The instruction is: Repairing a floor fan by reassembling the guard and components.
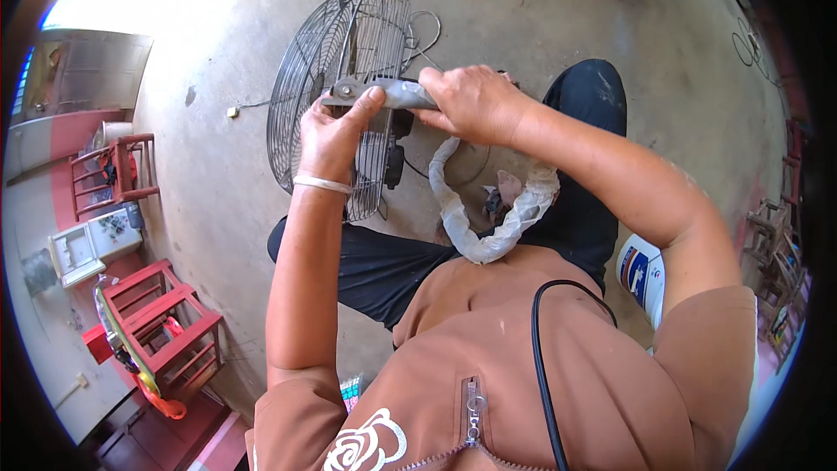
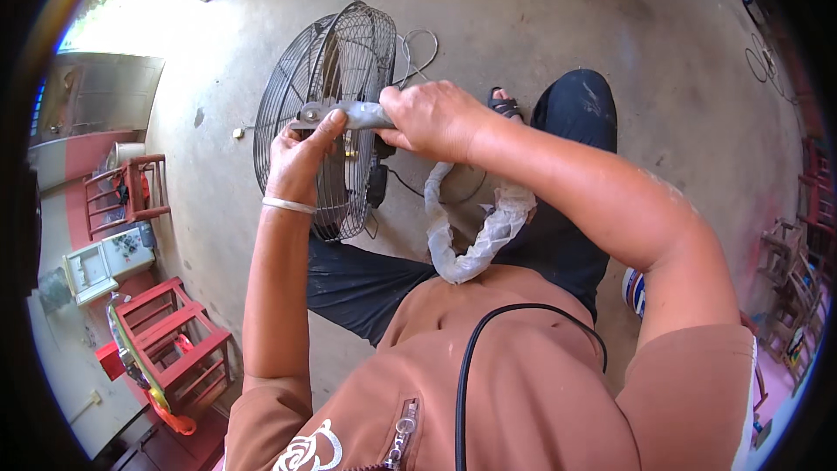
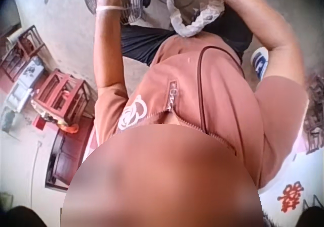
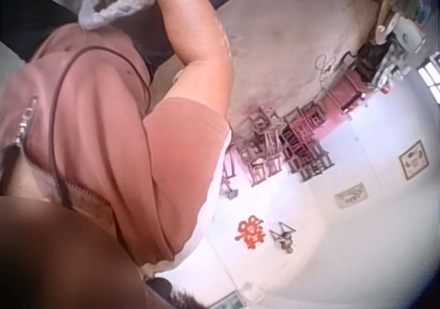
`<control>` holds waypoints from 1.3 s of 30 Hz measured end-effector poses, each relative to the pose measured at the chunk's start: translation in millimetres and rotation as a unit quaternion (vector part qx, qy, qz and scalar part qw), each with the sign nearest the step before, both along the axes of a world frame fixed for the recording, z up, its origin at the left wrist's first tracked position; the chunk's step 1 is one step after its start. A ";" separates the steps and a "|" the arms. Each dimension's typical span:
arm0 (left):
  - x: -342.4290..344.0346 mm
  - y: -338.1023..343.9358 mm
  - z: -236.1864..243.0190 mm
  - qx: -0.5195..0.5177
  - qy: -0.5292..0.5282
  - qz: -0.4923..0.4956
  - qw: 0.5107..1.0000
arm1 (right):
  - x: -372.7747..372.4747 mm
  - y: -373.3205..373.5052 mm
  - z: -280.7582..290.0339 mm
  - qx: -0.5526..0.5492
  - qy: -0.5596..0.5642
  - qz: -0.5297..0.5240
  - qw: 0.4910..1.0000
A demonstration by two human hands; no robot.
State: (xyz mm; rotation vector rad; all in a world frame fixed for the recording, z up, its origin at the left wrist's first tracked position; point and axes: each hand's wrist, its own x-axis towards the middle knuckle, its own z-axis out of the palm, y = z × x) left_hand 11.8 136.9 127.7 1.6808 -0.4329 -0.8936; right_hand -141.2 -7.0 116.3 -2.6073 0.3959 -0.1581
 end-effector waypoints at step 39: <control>109.5 -153.1 -19.7 -0.014 0.131 -0.317 0.939 | -93.3 -62.7 -183.8 0.424 0.229 -0.216 0.850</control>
